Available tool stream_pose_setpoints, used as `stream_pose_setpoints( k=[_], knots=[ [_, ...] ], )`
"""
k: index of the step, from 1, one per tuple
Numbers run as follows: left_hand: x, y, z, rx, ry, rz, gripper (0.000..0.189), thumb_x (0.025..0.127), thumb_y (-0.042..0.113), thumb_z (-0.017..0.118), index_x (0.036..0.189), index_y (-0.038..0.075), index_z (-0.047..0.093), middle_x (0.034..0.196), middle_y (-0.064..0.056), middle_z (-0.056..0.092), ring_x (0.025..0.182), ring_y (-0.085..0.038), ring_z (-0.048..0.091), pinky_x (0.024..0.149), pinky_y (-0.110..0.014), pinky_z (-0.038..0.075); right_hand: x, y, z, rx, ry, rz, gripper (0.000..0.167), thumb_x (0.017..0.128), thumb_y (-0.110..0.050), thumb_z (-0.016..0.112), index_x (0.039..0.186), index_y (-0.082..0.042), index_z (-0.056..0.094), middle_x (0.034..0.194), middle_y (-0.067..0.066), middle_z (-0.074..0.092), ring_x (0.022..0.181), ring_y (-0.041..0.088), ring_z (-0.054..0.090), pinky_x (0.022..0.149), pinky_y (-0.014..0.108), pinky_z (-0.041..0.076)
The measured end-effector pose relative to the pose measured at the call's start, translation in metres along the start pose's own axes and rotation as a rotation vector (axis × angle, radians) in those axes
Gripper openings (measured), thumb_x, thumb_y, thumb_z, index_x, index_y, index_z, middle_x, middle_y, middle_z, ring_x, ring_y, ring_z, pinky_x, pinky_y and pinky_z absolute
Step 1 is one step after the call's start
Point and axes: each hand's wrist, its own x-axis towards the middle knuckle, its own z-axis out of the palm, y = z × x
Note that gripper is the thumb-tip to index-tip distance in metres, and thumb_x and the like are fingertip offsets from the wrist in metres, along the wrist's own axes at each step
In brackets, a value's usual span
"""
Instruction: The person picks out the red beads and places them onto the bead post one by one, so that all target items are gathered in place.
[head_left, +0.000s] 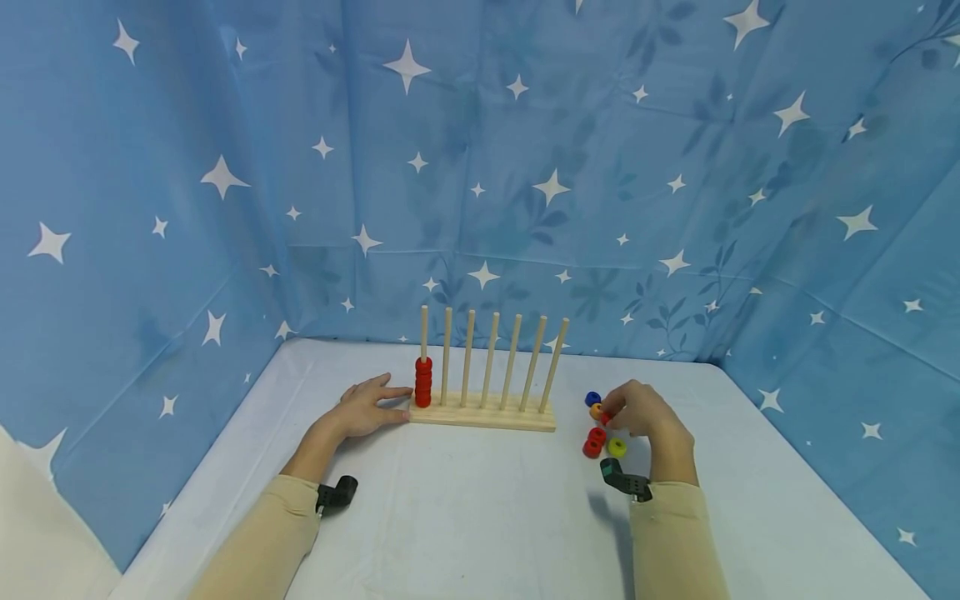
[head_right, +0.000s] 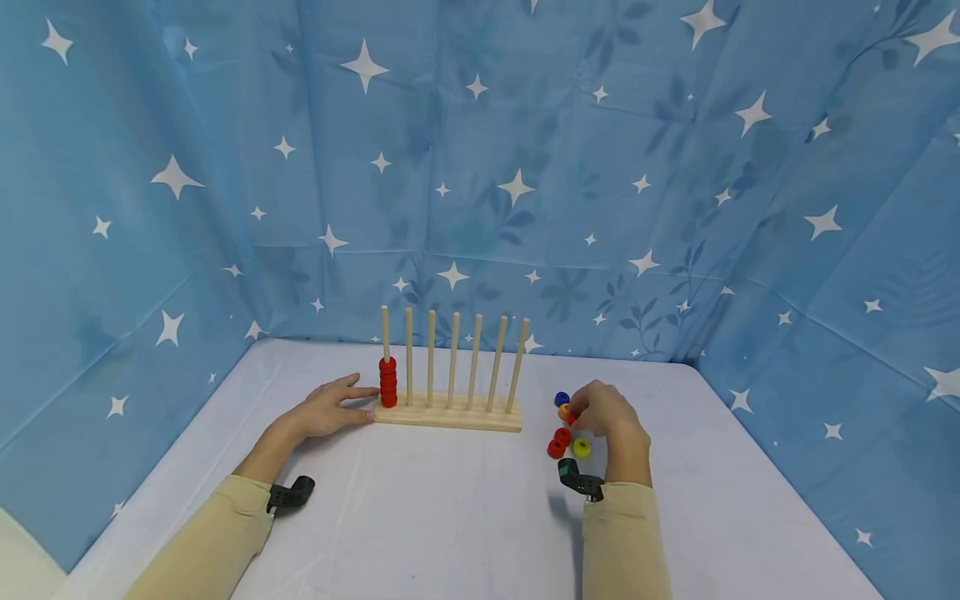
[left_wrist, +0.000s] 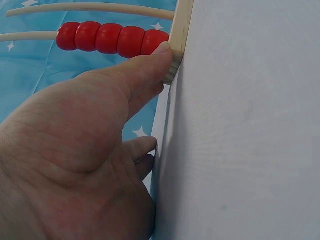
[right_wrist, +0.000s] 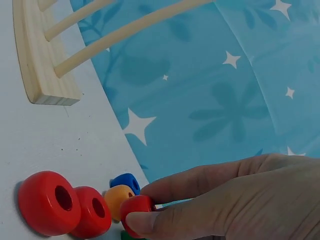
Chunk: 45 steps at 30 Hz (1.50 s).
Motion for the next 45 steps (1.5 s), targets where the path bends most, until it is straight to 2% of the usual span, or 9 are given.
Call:
stream_pose_setpoints(
  k=[6,10,16,23,29,34,39,45],
  knots=[
    [0.000,-0.001,0.000,0.004,0.004,0.006,0.060,0.097,0.044,0.072,0.150,0.019,0.059,0.171,-0.024,0.021,0.158,-0.051,0.012,0.124,-0.072,0.004,0.000,-0.001,-0.003,-0.077,0.060,-0.051,0.024,0.090,-0.009,0.079,0.114,-0.007,0.078,0.107,0.011,0.071,0.097,0.030,0.062,0.087,0.054,0.057],
    [0.000,-0.001,0.000,-0.013,0.001,-0.010,0.060,0.097,0.044,0.073,0.151,0.021,0.059,0.172,-0.022,0.020,0.158,-0.050,0.010,0.123,-0.073,0.003,-0.002,-0.003,-0.004,-0.048,0.077,-0.082,0.026,0.092,-0.011,0.078,0.117,-0.004,0.075,0.110,0.015,0.070,0.096,0.030,0.063,0.088,0.057,0.057],
    [0.000,-0.001,0.000,-0.013,0.004,0.001,0.061,0.096,0.045,0.073,0.150,0.019,0.059,0.171,-0.024,0.021,0.157,-0.051,0.011,0.123,-0.073,0.003,-0.002,-0.006,-0.006,0.044,0.085,-0.121,0.028,0.093,-0.009,0.074,0.120,0.000,0.073,0.114,0.019,0.070,0.092,0.028,0.066,0.087,0.053,0.059],
    [-0.001,0.000,0.000,-0.017,0.009,-0.006,0.060,0.096,0.045,0.073,0.149,0.020,0.060,0.171,-0.023,0.021,0.158,-0.051,0.010,0.122,-0.074,0.004,-0.001,-0.007,-0.006,0.078,0.144,-0.167,0.030,0.096,-0.008,0.071,0.124,0.001,0.071,0.122,0.022,0.069,0.098,0.030,0.068,0.088,0.051,0.061],
    [-0.002,0.001,0.000,-0.011,0.011,-0.013,0.060,0.096,0.045,0.073,0.149,0.021,0.060,0.172,-0.022,0.021,0.158,-0.052,0.010,0.122,-0.075,0.005,-0.003,-0.014,-0.010,0.118,0.188,-0.208,0.029,0.099,-0.007,0.066,0.126,-0.001,0.072,0.122,0.020,0.071,0.103,0.035,0.070,0.084,0.044,0.063],
    [-0.002,0.000,0.000,-0.003,0.011,-0.018,0.060,0.096,0.046,0.073,0.149,0.021,0.060,0.171,-0.022,0.022,0.157,-0.052,0.010,0.121,-0.075,0.006,-0.009,-0.024,-0.014,0.155,0.223,-0.235,0.029,0.101,-0.007,0.063,0.128,-0.001,0.071,0.121,0.019,0.073,0.107,0.035,0.072,0.087,0.045,0.063],
    [-0.002,0.000,0.000,-0.005,0.012,-0.012,0.061,0.096,0.046,0.073,0.149,0.020,0.060,0.171,-0.023,0.022,0.157,-0.052,0.011,0.121,-0.075,0.006,-0.017,-0.033,-0.019,0.175,0.267,-0.319,0.032,0.103,-0.015,0.066,0.132,-0.003,0.069,0.121,0.019,0.073,0.106,0.035,0.073,0.086,0.047,0.062],
    [-0.002,0.000,0.000,-0.002,0.011,-0.011,0.060,0.096,0.046,0.073,0.149,0.021,0.060,0.171,-0.023,0.022,0.158,-0.052,0.011,0.121,-0.075,0.006,-0.024,-0.041,-0.024,0.176,0.332,-0.393,0.031,0.103,-0.019,0.068,0.131,-0.007,0.071,0.122,0.016,0.074,0.103,0.034,0.074,0.081,0.042,0.061]
  ],
)
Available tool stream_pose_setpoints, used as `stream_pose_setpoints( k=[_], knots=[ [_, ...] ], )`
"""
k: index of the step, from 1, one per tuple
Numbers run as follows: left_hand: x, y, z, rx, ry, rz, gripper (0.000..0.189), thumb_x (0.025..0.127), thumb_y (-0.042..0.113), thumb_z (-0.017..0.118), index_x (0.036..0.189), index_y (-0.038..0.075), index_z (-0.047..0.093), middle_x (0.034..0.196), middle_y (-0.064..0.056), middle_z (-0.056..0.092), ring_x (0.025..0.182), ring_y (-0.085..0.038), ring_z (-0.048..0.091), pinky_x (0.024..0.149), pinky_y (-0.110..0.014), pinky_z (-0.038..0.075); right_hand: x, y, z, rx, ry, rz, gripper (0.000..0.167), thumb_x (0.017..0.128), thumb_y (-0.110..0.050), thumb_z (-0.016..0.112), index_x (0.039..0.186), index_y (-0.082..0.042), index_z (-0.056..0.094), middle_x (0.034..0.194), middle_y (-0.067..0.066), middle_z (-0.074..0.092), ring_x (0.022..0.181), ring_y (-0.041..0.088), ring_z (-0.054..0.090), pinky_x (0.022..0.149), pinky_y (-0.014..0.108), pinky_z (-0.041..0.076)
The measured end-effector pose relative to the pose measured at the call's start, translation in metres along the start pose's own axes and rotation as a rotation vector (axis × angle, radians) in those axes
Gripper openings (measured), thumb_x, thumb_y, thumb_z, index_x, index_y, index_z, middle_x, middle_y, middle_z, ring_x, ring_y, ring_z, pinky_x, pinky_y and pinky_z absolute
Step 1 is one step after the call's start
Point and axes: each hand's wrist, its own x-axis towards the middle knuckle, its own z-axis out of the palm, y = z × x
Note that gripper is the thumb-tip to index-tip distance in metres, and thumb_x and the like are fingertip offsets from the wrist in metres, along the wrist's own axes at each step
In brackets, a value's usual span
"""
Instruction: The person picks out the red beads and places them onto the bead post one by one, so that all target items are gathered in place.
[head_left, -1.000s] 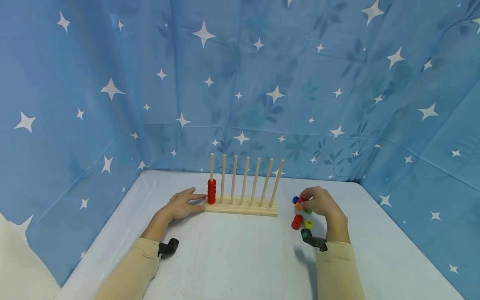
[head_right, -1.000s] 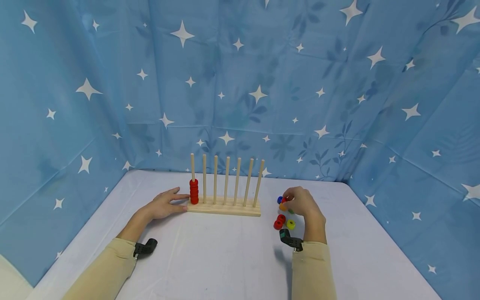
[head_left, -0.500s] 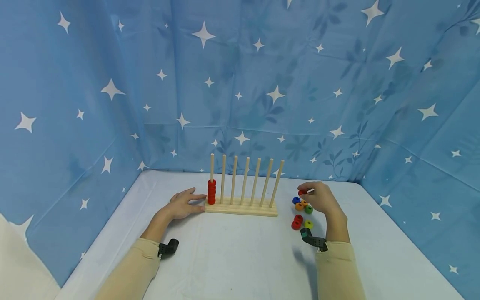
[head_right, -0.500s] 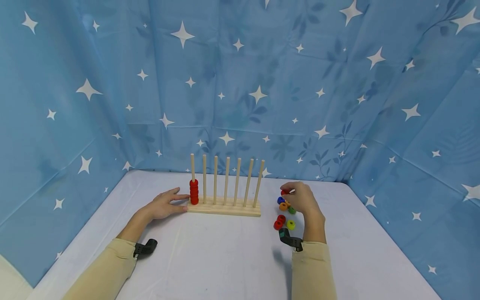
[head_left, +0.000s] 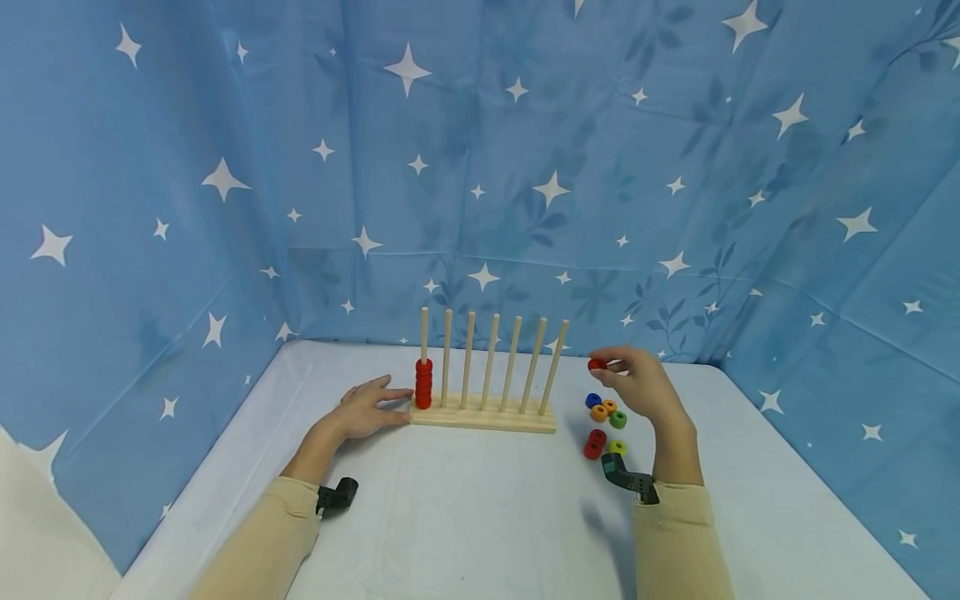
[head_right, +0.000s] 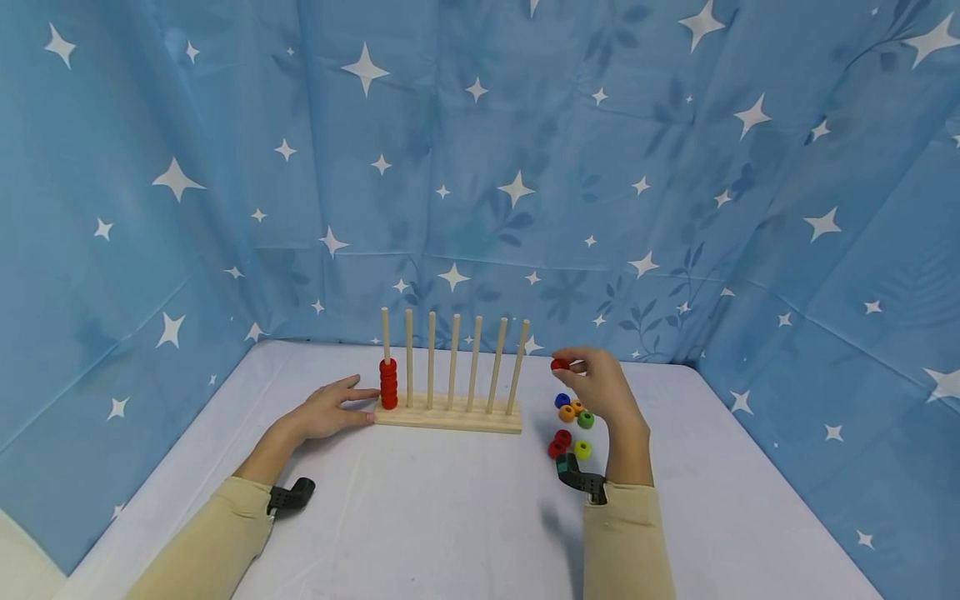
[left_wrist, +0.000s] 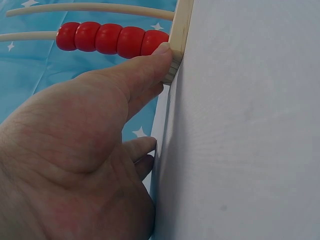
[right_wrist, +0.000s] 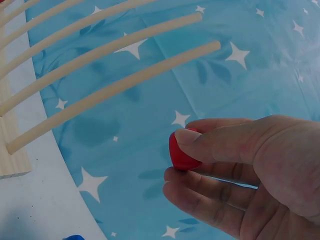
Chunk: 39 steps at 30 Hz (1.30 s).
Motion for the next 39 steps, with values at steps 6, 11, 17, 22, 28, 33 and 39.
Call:
stream_pose_setpoints(
  k=[6,11,17,22,28,33,39],
  knots=[
    [0.001,0.000,0.000,0.006,-0.004,0.006,0.060,0.097,0.046,0.072,0.150,0.020,0.059,0.171,-0.023,0.021,0.158,-0.051,0.011,0.122,-0.074,0.005,0.000,-0.008,0.001,0.012,0.076,-0.059,0.031,0.102,-0.019,0.069,0.131,-0.008,0.072,0.123,0.017,0.072,0.107,0.037,0.071,0.083,0.048,0.062],
    [0.001,-0.001,0.000,0.008,-0.004,0.010,0.060,0.097,0.046,0.072,0.150,0.021,0.060,0.171,-0.023,0.021,0.158,-0.051,0.011,0.122,-0.074,0.005,0.002,-0.016,0.005,0.056,0.142,-0.149,0.030,0.100,-0.018,0.072,0.129,-0.008,0.073,0.122,0.015,0.073,0.106,0.034,0.073,0.087,0.034,0.063],
    [0.001,-0.001,0.000,0.011,-0.002,0.016,0.060,0.096,0.046,0.072,0.149,0.021,0.060,0.171,-0.023,0.022,0.158,-0.051,0.012,0.123,-0.073,0.005,0.004,-0.025,0.010,0.100,0.194,-0.238,0.028,0.099,-0.015,0.073,0.126,-0.008,0.076,0.119,0.014,0.074,0.104,0.032,0.073,0.081,0.006,0.051],
    [0.001,-0.001,0.000,0.012,0.001,0.015,0.060,0.097,0.046,0.072,0.149,0.021,0.060,0.171,-0.023,0.022,0.158,-0.051,0.012,0.123,-0.073,0.005,0.006,-0.029,0.014,0.146,0.210,-0.293,0.028,0.099,-0.014,0.073,0.126,-0.007,0.075,0.119,0.014,0.073,0.103,0.032,0.073,0.083,0.005,0.051],
    [0.000,-0.001,0.001,0.004,0.003,0.015,0.059,0.097,0.047,0.072,0.148,0.021,0.061,0.171,-0.023,0.022,0.157,-0.052,0.012,0.122,-0.075,0.007,0.008,-0.036,0.020,0.172,0.228,-0.336,0.030,0.098,-0.007,0.073,0.127,-0.003,0.074,0.117,0.016,0.072,0.100,0.032,0.073,0.083,0.005,0.051],
    [0.000,-0.001,0.001,0.013,0.004,0.021,0.059,0.097,0.047,0.072,0.149,0.021,0.061,0.171,-0.023,0.022,0.157,-0.052,0.012,0.122,-0.074,0.008,0.004,-0.054,0.022,0.185,0.260,-0.381,0.031,0.096,0.004,0.070,0.127,0.005,0.072,0.116,0.024,0.071,0.098,0.037,0.071,0.085,0.005,0.051],
    [0.001,-0.003,0.001,0.013,0.001,0.031,0.060,0.096,0.048,0.072,0.149,0.021,0.061,0.171,-0.024,0.023,0.157,-0.052,0.013,0.123,-0.073,0.006,-0.007,-0.090,0.018,0.237,0.298,-0.483,0.030,0.092,0.014,0.069,0.121,0.011,0.071,0.112,0.028,0.069,0.098,0.044,0.069,0.088,0.008,0.053]
  ],
)
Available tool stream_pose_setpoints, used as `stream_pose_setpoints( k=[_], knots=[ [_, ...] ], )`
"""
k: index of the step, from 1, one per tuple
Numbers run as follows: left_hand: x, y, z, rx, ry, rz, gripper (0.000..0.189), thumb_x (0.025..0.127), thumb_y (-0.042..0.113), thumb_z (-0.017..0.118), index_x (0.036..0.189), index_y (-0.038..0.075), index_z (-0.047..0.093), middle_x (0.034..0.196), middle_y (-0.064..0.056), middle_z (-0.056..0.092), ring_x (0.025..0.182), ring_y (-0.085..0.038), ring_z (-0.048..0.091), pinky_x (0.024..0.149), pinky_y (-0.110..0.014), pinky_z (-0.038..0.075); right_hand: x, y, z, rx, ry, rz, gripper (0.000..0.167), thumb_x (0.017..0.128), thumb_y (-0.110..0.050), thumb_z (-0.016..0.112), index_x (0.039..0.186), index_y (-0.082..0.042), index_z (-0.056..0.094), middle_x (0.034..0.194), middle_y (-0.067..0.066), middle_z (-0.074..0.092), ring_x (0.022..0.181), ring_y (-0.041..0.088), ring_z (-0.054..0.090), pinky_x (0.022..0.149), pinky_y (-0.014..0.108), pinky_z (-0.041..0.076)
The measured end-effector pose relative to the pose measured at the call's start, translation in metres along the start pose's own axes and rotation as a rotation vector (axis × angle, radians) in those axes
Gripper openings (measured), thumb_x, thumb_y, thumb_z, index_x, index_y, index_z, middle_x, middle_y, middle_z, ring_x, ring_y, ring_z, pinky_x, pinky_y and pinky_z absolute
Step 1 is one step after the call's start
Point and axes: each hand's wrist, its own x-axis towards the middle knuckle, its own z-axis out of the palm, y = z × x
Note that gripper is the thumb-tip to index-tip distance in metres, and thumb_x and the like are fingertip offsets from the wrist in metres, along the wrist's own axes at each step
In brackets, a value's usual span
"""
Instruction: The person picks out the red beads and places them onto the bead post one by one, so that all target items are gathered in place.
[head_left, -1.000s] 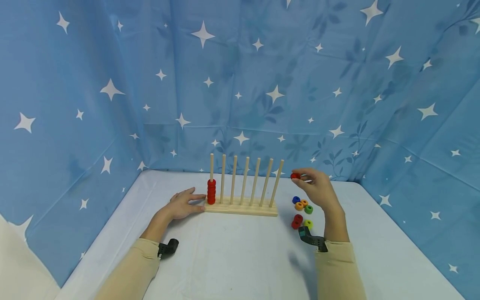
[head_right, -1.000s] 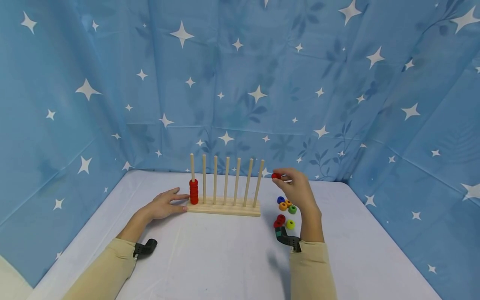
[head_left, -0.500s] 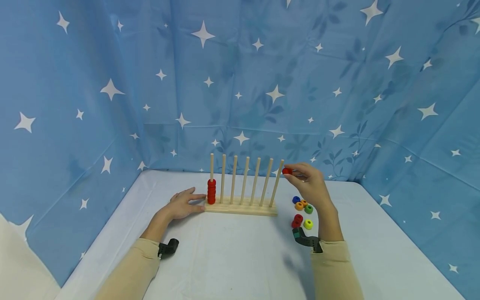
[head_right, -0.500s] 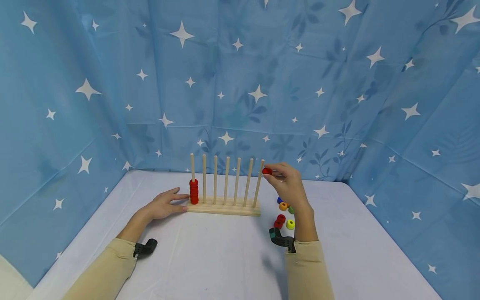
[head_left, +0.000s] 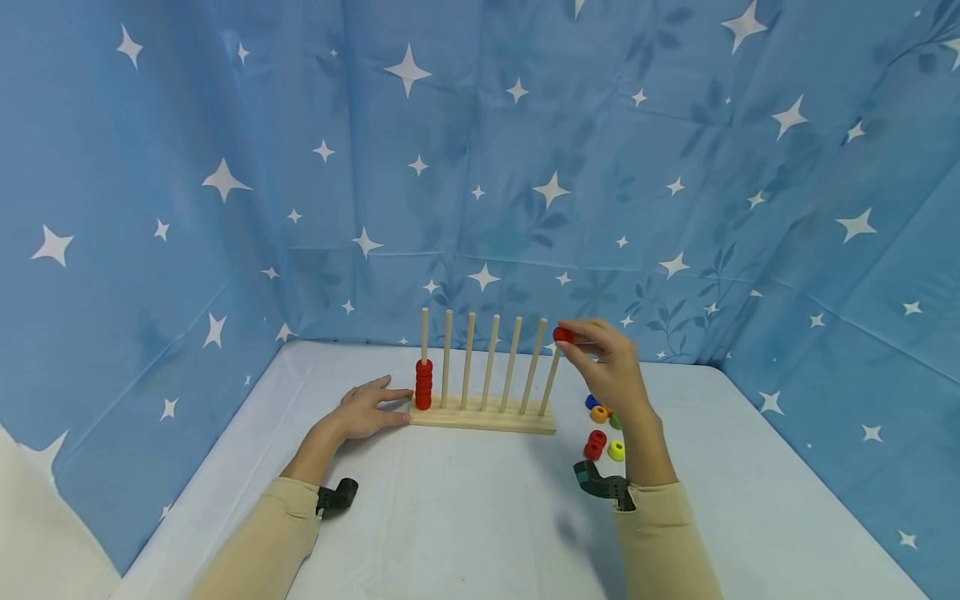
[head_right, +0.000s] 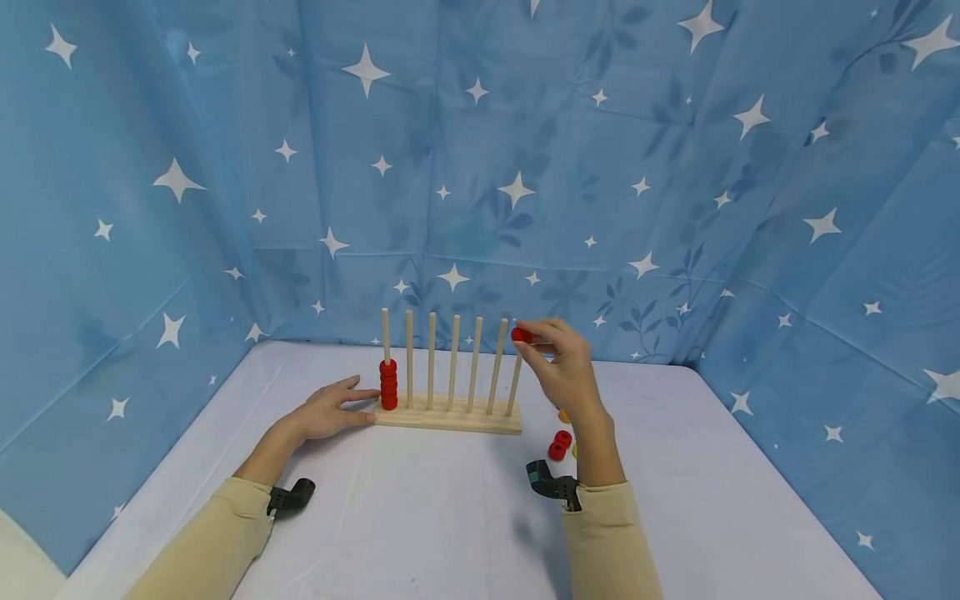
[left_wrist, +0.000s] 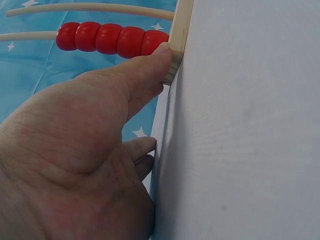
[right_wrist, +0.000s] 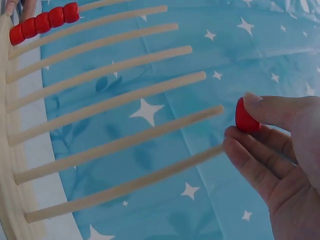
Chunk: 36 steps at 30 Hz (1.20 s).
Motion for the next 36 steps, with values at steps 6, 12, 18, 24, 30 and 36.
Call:
stream_pose_setpoints(
  k=[6,12,18,24,30,36],
  knots=[
    [0.000,0.000,0.000,0.006,-0.002,-0.003,0.059,0.097,0.048,0.072,0.149,0.022,0.061,0.171,-0.023,0.023,0.157,-0.052,0.012,0.122,-0.074,0.006,0.003,-0.001,0.009,0.056,0.034,-0.083,0.031,0.088,0.019,0.070,0.119,0.014,0.071,0.112,0.030,0.068,0.097,0.045,0.069,0.086,0.014,0.057],
    [0.000,0.001,0.000,0.006,0.004,-0.004,0.058,0.097,0.047,0.072,0.149,0.022,0.061,0.171,-0.023,0.023,0.157,-0.053,0.013,0.121,-0.076,0.008,0.006,-0.004,0.019,0.107,0.070,-0.112,0.036,0.087,0.021,0.069,0.122,0.016,0.068,0.112,0.033,0.068,0.099,0.048,0.068,0.087,0.017,0.059],
    [0.000,0.001,0.000,-0.002,0.004,-0.012,0.058,0.097,0.047,0.072,0.148,0.022,0.061,0.171,-0.023,0.022,0.157,-0.053,0.011,0.121,-0.076,0.007,0.007,-0.011,0.033,0.080,0.090,-0.095,0.033,0.088,0.017,0.071,0.121,0.012,0.068,0.113,0.032,0.068,0.100,0.045,0.070,0.089,0.028,0.062],
    [0.000,0.000,0.000,-0.008,0.005,-0.001,0.058,0.097,0.046,0.072,0.148,0.021,0.061,0.171,-0.024,0.022,0.157,-0.052,0.012,0.122,-0.075,0.005,0.010,-0.014,0.051,0.082,0.103,-0.098,0.031,0.089,0.016,0.071,0.119,0.013,0.069,0.113,0.030,0.066,0.103,0.043,0.070,0.089,0.049,0.060],
    [0.000,0.000,0.000,-0.015,0.004,-0.003,0.059,0.097,0.046,0.072,0.148,0.021,0.061,0.171,-0.023,0.022,0.157,-0.052,0.011,0.121,-0.075,0.005,0.012,-0.018,0.067,0.079,0.119,-0.099,0.031,0.089,0.013,0.072,0.120,0.011,0.071,0.111,0.029,0.068,0.100,0.041,0.072,0.088,0.045,0.061],
    [0.001,0.000,0.001,-0.009,0.000,0.000,0.057,0.097,0.045,0.072,0.149,0.021,0.061,0.171,-0.023,0.021,0.158,-0.051,0.011,0.123,-0.073,0.004,0.016,-0.023,0.080,0.140,0.121,-0.066,0.031,0.092,0.013,0.070,0.122,0.013,0.069,0.113,0.031,0.067,0.101,0.043,0.071,0.090,0.049,0.060]
  ],
)
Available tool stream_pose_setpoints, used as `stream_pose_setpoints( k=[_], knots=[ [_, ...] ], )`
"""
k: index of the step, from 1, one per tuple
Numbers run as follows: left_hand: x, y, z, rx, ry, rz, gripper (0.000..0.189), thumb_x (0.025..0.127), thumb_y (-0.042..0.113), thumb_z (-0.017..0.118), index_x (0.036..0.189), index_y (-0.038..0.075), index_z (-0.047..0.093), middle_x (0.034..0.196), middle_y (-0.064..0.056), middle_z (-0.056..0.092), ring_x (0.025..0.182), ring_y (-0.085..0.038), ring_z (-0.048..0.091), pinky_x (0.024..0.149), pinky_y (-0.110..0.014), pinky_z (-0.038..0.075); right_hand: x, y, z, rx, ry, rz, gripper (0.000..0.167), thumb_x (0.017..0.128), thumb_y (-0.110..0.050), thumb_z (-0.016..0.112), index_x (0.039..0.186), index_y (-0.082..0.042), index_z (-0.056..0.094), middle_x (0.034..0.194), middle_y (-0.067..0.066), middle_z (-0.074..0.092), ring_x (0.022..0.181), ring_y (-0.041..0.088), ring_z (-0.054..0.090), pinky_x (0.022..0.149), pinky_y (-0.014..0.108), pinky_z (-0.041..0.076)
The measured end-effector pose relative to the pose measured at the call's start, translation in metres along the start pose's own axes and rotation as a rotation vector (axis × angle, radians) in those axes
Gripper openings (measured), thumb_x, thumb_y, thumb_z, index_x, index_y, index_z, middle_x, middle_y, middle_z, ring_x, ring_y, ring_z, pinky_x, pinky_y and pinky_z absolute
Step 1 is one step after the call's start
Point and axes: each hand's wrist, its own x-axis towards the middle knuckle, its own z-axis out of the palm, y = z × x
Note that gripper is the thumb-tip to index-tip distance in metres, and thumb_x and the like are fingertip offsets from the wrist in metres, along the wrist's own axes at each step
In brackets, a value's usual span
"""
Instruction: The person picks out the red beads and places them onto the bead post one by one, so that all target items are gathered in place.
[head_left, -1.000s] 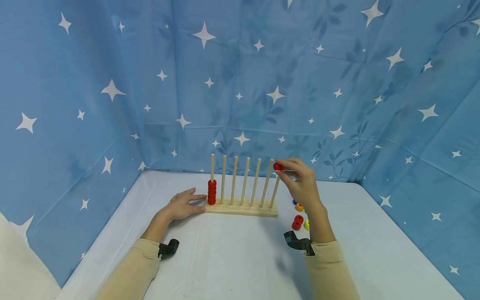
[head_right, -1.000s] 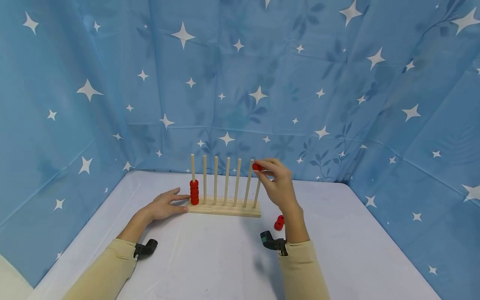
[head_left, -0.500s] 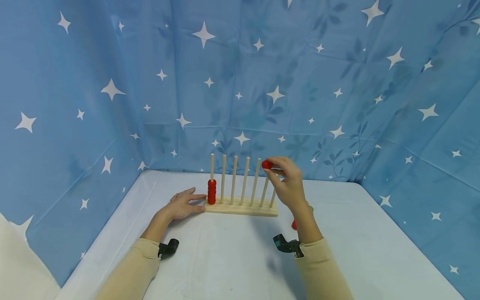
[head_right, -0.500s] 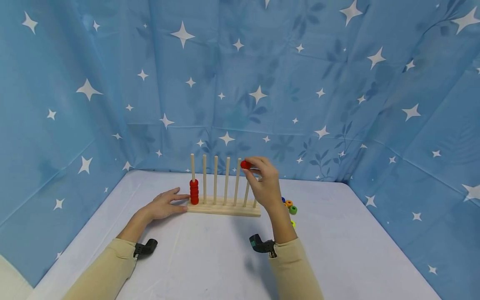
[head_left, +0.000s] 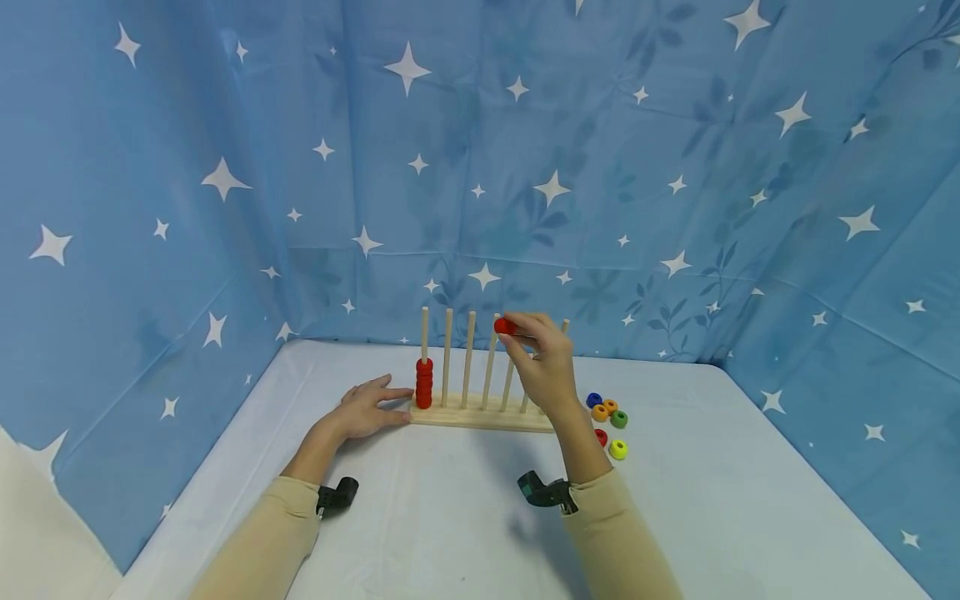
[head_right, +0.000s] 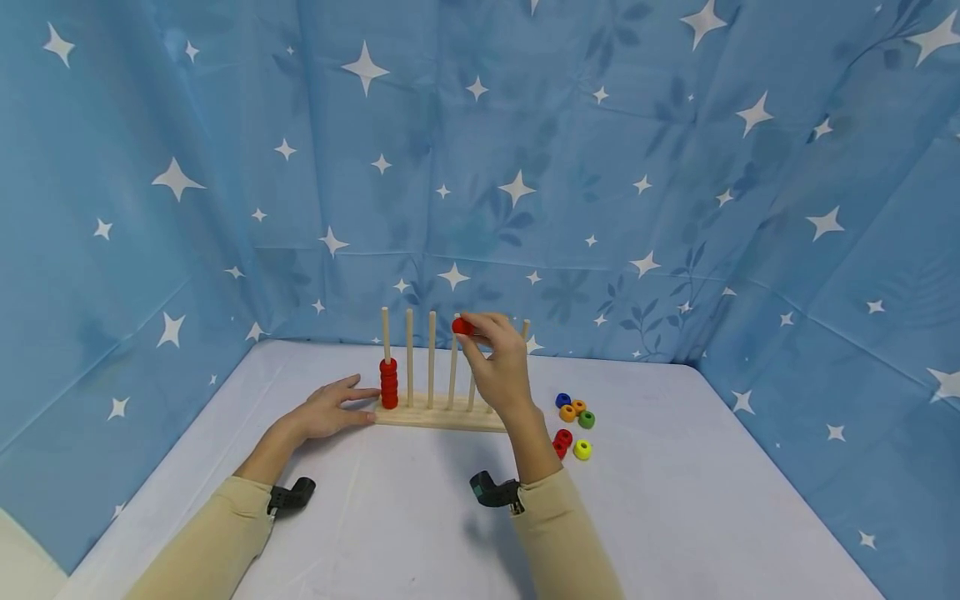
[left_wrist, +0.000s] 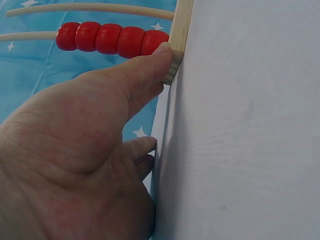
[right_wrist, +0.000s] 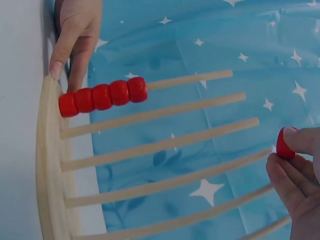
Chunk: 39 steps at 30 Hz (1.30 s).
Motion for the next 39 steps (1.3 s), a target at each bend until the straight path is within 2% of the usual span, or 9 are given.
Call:
stream_pose_setpoints(
  k=[8,17,24,25,32,39],
  knots=[
    [0.000,-0.001,0.000,0.009,0.004,-0.004,0.057,0.097,0.045,0.072,0.148,0.022,0.062,0.171,-0.023,0.022,0.157,-0.051,0.013,0.122,-0.074,0.005,0.001,0.000,0.018,-0.013,-0.001,-0.030,0.027,0.089,0.014,0.072,0.116,0.015,0.067,0.107,0.032,0.069,0.094,0.044,0.073,0.084,0.053,0.062],
    [0.000,0.001,-0.001,0.030,0.004,-0.006,0.056,0.098,0.044,0.071,0.148,0.021,0.062,0.171,-0.024,0.023,0.157,-0.051,0.015,0.124,-0.072,0.004,0.005,-0.005,0.027,0.025,-0.054,-0.027,0.027,0.090,0.014,0.071,0.117,0.016,0.069,0.110,0.030,0.068,0.098,0.044,0.072,0.087,0.053,0.061],
    [-0.001,0.002,0.000,0.029,0.002,-0.014,0.057,0.098,0.045,0.071,0.148,0.021,0.061,0.171,-0.023,0.023,0.157,-0.051,0.014,0.124,-0.072,0.003,0.013,-0.017,0.031,0.074,-0.119,0.038,0.028,0.092,0.010,0.072,0.119,0.013,0.070,0.111,0.029,0.069,0.100,0.042,0.073,0.088,0.056,0.061],
    [-0.001,0.002,0.000,0.030,0.003,-0.015,0.057,0.097,0.045,0.071,0.148,0.021,0.061,0.171,-0.023,0.023,0.157,-0.051,0.014,0.124,-0.072,0.003,0.014,-0.019,0.031,0.073,-0.125,0.046,0.027,0.092,0.010,0.072,0.119,0.013,0.070,0.112,0.029,0.069,0.100,0.042,0.073,0.089,0.055,0.061],
    [0.000,0.002,0.000,0.027,0.005,-0.023,0.058,0.097,0.045,0.072,0.149,0.021,0.061,0.171,-0.024,0.023,0.157,-0.050,0.014,0.124,-0.071,0.003,0.024,0.010,0.042,0.020,-0.154,0.035,0.027,0.095,-0.009,0.076,0.121,-0.002,0.074,0.111,0.012,0.073,0.100,0.024,0.075,0.090,0.038,0.063],
    [0.000,0.001,-0.001,0.031,0.000,-0.028,0.059,0.097,0.047,0.071,0.149,0.022,0.061,0.171,-0.023,0.023,0.158,-0.050,0.013,0.124,-0.072,0.004,0.032,0.007,0.048,-0.014,-0.173,0.050,0.026,0.096,-0.008,0.075,0.121,-0.001,0.074,0.110,0.013,0.072,0.099,0.024,0.075,0.090,0.037,0.063]
  ],
)
